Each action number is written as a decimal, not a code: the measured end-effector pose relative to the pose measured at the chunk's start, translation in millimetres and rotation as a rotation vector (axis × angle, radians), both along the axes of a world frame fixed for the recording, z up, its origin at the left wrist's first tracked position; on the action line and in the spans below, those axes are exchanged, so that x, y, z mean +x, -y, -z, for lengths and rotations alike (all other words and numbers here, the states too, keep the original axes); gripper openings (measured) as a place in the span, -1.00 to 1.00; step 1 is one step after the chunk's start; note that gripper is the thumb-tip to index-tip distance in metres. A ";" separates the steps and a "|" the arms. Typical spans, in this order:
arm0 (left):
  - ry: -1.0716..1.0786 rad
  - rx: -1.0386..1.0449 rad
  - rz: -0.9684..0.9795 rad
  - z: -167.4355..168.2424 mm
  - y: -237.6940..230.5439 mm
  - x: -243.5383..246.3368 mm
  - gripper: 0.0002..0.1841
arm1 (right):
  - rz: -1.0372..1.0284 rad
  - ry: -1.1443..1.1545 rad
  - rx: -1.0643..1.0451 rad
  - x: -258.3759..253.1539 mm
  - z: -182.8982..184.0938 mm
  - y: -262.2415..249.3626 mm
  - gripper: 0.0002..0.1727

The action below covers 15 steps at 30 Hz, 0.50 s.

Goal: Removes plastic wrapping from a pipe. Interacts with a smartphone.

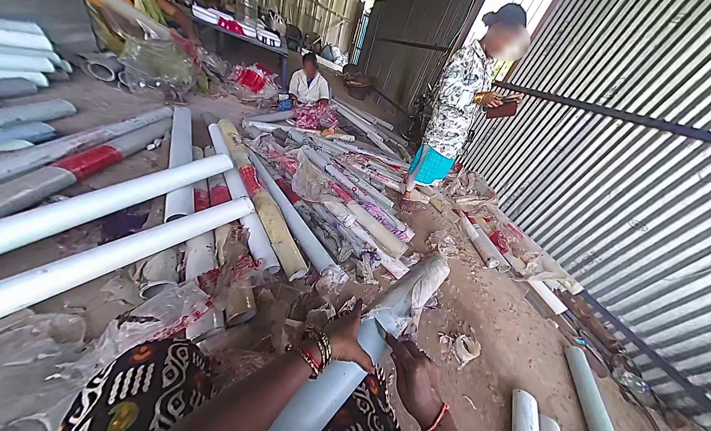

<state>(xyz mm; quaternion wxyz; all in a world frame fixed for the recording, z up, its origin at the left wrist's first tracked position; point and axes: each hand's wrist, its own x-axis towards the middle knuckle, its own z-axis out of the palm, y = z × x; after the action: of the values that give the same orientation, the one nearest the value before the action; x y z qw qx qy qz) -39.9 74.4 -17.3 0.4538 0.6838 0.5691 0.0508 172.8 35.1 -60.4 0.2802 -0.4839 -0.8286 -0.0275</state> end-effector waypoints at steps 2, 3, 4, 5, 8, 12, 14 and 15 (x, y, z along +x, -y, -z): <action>0.001 0.003 -0.001 1.7 -0.5 1.7 0.56 | 0.088 0.027 -0.047 -4.2 -2.0 -1.0 -0.61; 0.004 0.005 -0.002 2.4 -0.5 2.4 0.56 | 0.130 0.028 -0.086 -5.4 -3.6 -2.9 -0.62; 0.009 0.005 -0.003 2.0 -1.2 2.6 0.55 | 0.156 0.029 -0.131 -6.3 -6.9 -6.4 -0.62; 0.014 0.005 -0.009 1.7 -1.6 1.8 0.55 | 0.171 0.039 -0.177 -7.4 -10.6 -10.8 -0.62; -0.015 0.003 -0.010 4.1 -1.9 0.3 0.55 | 0.266 0.111 -0.379 -8.7 -27.8 -30.8 -0.62; -0.003 0.007 -0.017 5.8 -1.6 -4.4 0.56 | 0.145 -0.291 -0.578 18.2 -36.1 -72.4 -0.66; 0.024 0.008 -0.019 5.8 1.8 -8.7 0.57 | 0.055 -0.737 -0.733 27.8 -29.8 -73.0 -0.66; 0.022 0.010 -0.023 2.1 2.0 -10.9 0.57 | 0.073 -0.864 -0.762 25.2 -30.7 -68.3 -0.65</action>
<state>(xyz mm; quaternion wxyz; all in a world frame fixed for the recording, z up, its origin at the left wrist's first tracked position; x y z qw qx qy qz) -50.7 72.4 -19.4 0.4560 0.6789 0.5716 0.0663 198.1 103.4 -29.7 0.3980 -0.5463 -0.5730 0.4634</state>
